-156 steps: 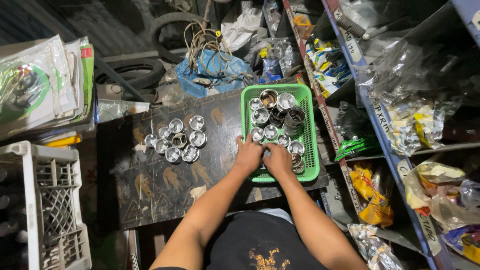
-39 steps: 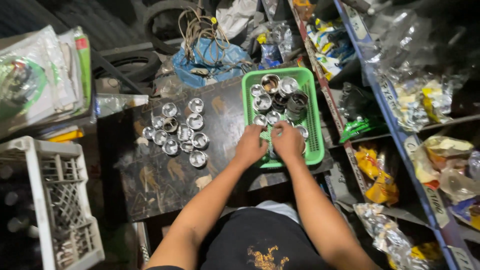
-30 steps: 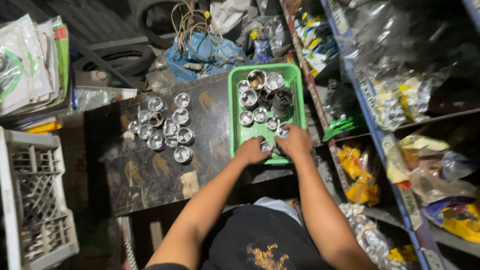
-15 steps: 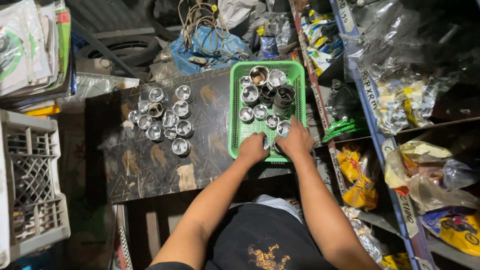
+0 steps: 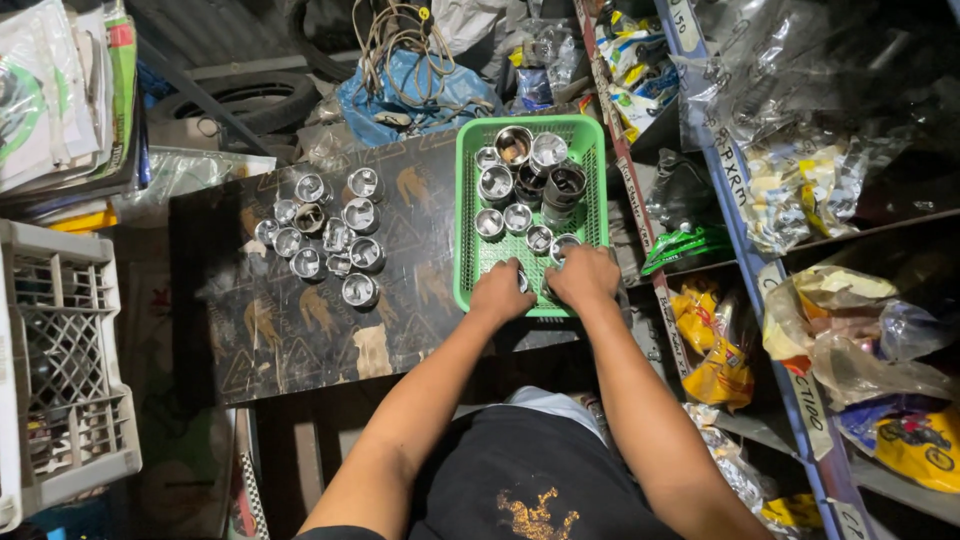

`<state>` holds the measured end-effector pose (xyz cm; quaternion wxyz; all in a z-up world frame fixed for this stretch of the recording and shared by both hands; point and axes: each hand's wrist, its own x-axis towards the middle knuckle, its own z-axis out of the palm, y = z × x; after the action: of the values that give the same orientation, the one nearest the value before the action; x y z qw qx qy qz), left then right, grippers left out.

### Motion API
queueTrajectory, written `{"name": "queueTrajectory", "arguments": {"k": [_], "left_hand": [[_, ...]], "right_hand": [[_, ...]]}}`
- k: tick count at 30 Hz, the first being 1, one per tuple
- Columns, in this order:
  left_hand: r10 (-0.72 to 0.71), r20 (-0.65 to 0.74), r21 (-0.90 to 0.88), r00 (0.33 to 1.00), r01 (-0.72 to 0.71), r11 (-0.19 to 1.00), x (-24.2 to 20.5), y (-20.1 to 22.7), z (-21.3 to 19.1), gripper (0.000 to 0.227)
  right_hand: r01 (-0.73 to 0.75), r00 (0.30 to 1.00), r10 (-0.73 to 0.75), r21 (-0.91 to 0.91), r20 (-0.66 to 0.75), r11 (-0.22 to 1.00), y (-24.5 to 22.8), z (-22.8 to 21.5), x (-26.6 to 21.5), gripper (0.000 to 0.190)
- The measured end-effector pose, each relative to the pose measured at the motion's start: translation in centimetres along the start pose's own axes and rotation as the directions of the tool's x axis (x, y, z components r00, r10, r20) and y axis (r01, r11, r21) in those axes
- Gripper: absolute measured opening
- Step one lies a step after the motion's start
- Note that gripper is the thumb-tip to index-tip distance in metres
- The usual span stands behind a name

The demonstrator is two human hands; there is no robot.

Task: The person repeatedly picks small cylindrical metal parts from a green basket and places them onto a table, forming a growing pile. The person handles the parts one at a time or in small groups, moving them from the basket to the table surface.

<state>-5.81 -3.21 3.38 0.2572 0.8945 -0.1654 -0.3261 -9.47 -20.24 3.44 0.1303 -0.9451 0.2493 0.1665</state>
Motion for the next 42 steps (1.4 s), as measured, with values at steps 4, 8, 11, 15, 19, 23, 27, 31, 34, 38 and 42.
{"name": "queueTrajectory", "arguments": {"k": [4, 8, 11, 15, 19, 23, 27, 31, 34, 38, 42], "left_hand": [[0.007, -0.02, 0.004, 1.0, -0.007, 1.0, 0.2, -0.5, 0.4, 0.053], [0.003, -0.016, -0.012, 1.0, -0.003, 1.0, 0.0, -0.6, 0.4, 0.053], [0.006, -0.019, -0.004, 1.0, -0.006, 1.0, 0.1, -0.6, 0.3, 0.053], [0.013, -0.014, 0.005, 1.0, -0.013, 1.0, 0.5, -0.8, 0.7, 0.055], [0.022, -0.006, 0.01, 1.0, -0.022, 1.0, 0.2, -0.7, 0.3, 0.055], [0.02, -0.007, -0.007, 1.0, -0.02, 1.0, 0.4, -0.8, 0.4, 0.055], [0.008, -0.003, -0.033, 1.0, -0.008, 0.999, 0.4, -1.0, 0.5, 0.053], [0.006, -0.016, -0.047, 1.0, -0.006, 0.999, 0.2, -0.9, 0.3, 0.054], [0.007, -0.017, -0.046, 1.0, -0.008, 0.999, 0.3, -0.9, 0.5, 0.053], [0.001, -0.026, -0.032, 1.0, -0.002, 0.999, 0.4, -0.8, 0.6, 0.051], [-0.013, -0.024, -0.042, 1.0, 0.012, 0.999, 0.0, -0.5, 0.2, 0.052]], "right_hand": [[0.024, 0.999, -0.022, -0.038, 0.034, 0.999, -0.2, 0.3, 0.1, 0.041], [0.005, 0.999, -0.005, -0.002, -0.048, 1.0, -0.2, 0.5, -0.3, 0.032], [0.013, 0.993, -0.004, 0.071, -0.119, 0.997, -0.5, 0.0, -1.1, 0.033], [0.012, 0.974, 0.03, 0.182, -0.224, 0.983, -0.3, 1.0, -1.3, 0.053], [-0.007, 0.983, 0.032, 0.137, -0.179, 0.991, -0.4, 0.6, -0.5, 0.072], [-0.008, 1.0, 0.007, -0.016, -0.023, 1.0, -1.0, -0.5, 0.2, 0.061], [-0.014, 1.0, 0.015, -0.028, 0.015, 0.999, -1.1, 0.0, 1.4, 0.062], [-0.015, 0.999, 0.018, -0.066, 0.044, 0.998, -1.4, -1.1, 1.3, 0.045], [0.072, 0.996, -0.063, -0.154, 0.064, 0.985, -1.9, -1.6, 1.0, 0.038], [0.067, 0.997, -0.061, -0.189, 0.037, 0.98, -2.1, -1.4, 1.0, 0.044], [0.007, 0.998, 0.002, -0.134, 0.067, 0.991, -2.4, -2.0, 1.5, 0.037]]}}
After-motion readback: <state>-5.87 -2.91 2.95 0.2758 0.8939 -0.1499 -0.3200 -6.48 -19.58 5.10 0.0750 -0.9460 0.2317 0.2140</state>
